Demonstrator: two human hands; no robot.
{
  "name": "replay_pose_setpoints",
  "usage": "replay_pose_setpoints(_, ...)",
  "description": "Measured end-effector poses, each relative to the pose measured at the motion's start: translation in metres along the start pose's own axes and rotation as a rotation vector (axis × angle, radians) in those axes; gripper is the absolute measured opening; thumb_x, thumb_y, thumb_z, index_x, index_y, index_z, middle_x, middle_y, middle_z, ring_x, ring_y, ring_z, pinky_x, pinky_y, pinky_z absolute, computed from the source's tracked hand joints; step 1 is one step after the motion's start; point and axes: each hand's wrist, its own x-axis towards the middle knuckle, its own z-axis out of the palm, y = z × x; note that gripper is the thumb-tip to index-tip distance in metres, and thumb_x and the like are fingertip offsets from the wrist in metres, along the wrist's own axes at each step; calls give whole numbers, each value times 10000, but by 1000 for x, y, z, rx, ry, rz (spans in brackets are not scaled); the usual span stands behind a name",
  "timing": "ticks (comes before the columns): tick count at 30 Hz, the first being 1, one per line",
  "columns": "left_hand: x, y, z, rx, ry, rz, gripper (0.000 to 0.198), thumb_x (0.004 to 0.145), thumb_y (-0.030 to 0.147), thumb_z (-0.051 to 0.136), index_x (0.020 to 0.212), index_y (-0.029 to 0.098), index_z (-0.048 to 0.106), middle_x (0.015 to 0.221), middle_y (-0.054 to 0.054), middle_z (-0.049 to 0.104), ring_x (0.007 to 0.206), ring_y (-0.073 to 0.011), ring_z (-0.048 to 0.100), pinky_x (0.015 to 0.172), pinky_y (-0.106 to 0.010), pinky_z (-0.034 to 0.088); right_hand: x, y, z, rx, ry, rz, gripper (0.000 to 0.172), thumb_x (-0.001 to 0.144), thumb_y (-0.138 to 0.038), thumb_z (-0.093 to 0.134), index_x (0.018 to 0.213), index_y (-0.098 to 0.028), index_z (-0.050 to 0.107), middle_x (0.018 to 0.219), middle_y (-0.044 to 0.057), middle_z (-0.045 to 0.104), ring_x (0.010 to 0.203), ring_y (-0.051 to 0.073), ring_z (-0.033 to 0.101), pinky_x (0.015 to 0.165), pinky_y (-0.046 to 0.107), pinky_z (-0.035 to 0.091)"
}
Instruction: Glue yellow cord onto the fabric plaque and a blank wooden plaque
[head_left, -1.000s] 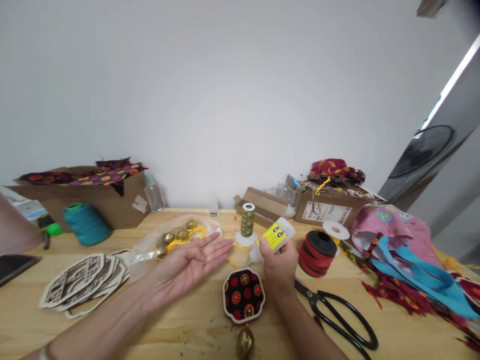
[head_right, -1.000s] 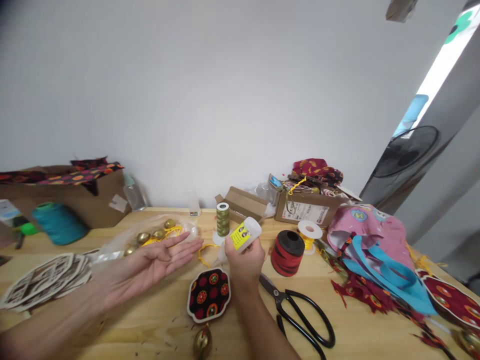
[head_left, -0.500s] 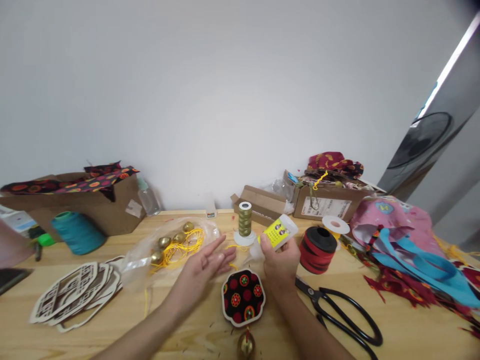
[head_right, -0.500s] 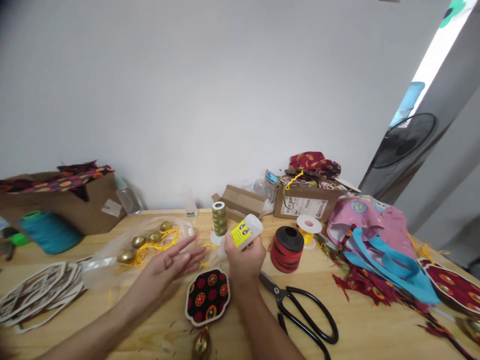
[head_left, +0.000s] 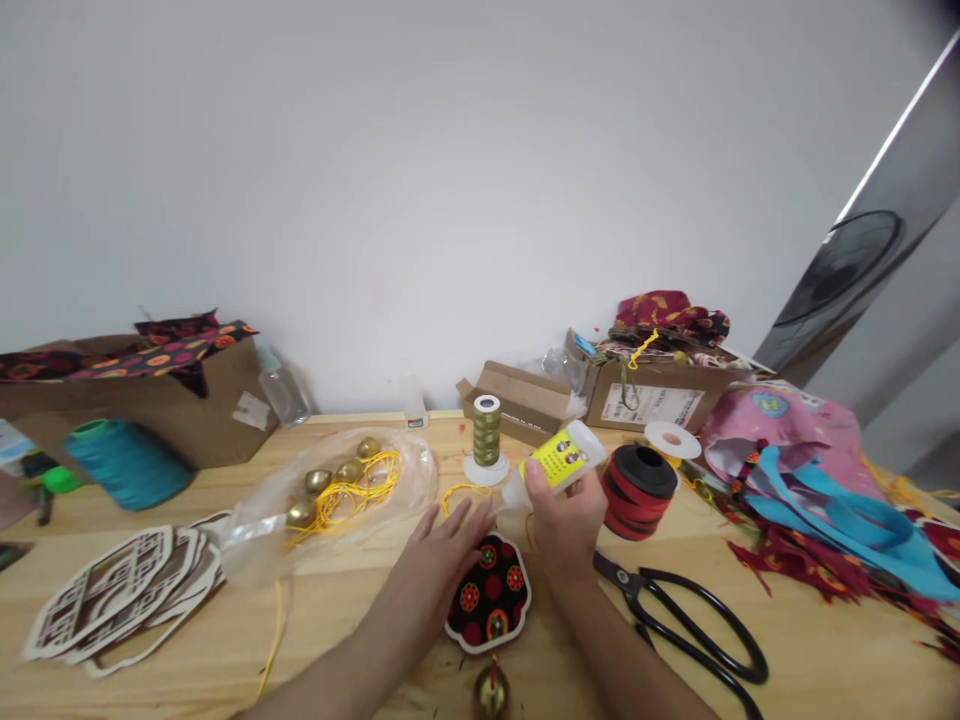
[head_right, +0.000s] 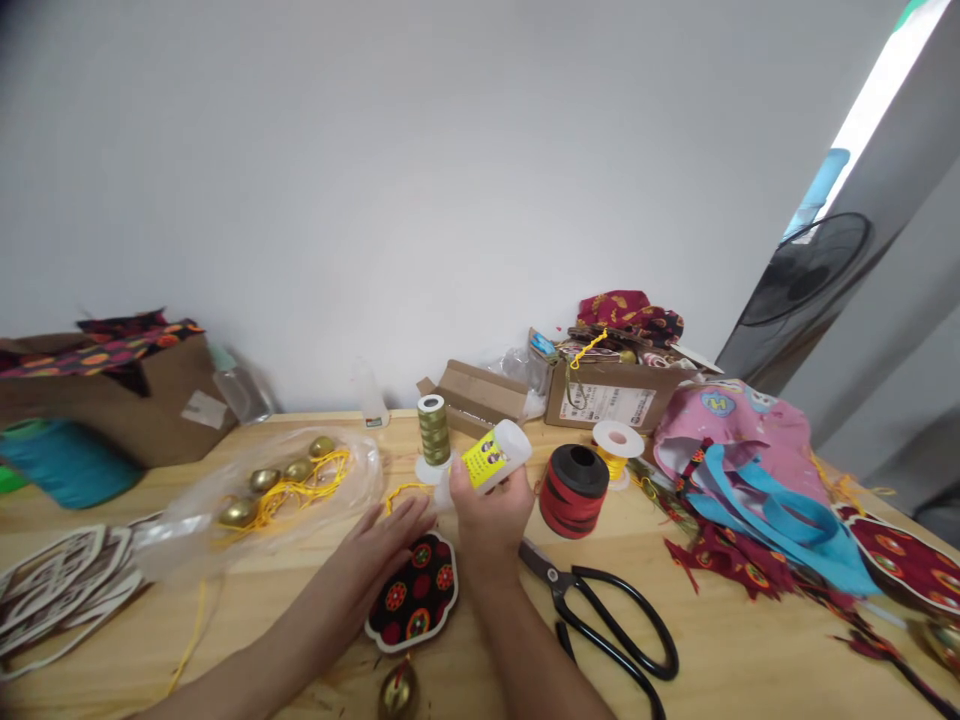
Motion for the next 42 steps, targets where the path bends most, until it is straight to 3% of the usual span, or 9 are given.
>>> replay_pose_setpoints(5,-3,7,-8,-355,37,-140,546,905,313,379,1401,248,161,1357,-39,432,1304,-161,269,1092,-372,96,0,0,0,24,17,4,331,507,-364,723,694,-154,549,625,41,670,561,193,627,504,290,506)
replay_pose_setpoints(9,-5,10,-29,-587,81,-239,618,886,433,398,1406,237,128,1296,-64,508,1281,-171,320,1085,-374,137,5,-1,0,41,75,-5,321,521,-359,706,709,-150,551,649,46,674,587,190,630,526,289,507)
replay_pose_setpoints(14,-31,3,-51,17,75,-93,341,860,389,460,1185,329,543,1360,7,437,1275,-240,329,1078,-412,168,7,0,0,55,100,-7,295,547,-358,687,696,-151,540,622,27,657,560,167,610,511,276,495)
replay_pose_setpoints(17,-52,-2,-49,403,13,56,390,840,350,488,1230,365,488,1421,12,336,1285,-274,304,1047,-465,235,5,0,0,54,84,-6,297,542,-355,689,701,-149,546,628,29,660,574,171,613,515,278,493)
replay_pose_setpoints(21,-64,-4,-38,683,45,193,465,843,385,473,1300,347,396,1435,-41,305,1284,-293,302,1013,-516,275,4,0,1,46,56,2,299,529,-351,698,689,-148,548,600,20,651,558,170,608,501,272,485)
replay_pose_setpoints(27,-55,-9,-35,858,-22,331,516,820,381,520,1313,327,379,1447,-79,257,1286,-327,284,995,-533,295,6,-1,2,53,59,13,285,544,-350,690,686,-150,544,613,27,658,560,169,613,505,273,491)
replay_pose_setpoints(33,-50,-10,-37,793,-87,318,558,830,366,504,1348,335,301,1456,-82,223,1291,-334,265,982,-549,304,4,2,0,62,-3,24,294,540,-357,703,680,-159,538,588,7,640,530,158,597,487,264,484)
replay_pose_setpoints(38,-55,-9,-39,762,20,261,518,859,354,435,1357,326,291,1451,-64,257,1294,-326,265,998,-564,260,5,5,0,75,-15,32,296,550,-353,713,685,-157,538,584,1,630,519,146,578,477,254,477)
replay_pose_setpoints(42,-59,-13,-41,868,-21,317,540,849,385,442,1361,326,280,1455,-80,235,1287,-356,265,966,-598,282,5,7,1,81,-50,36,286,570,-345,710,692,-157,533,599,-2,629,524,138,571,477,245,473)
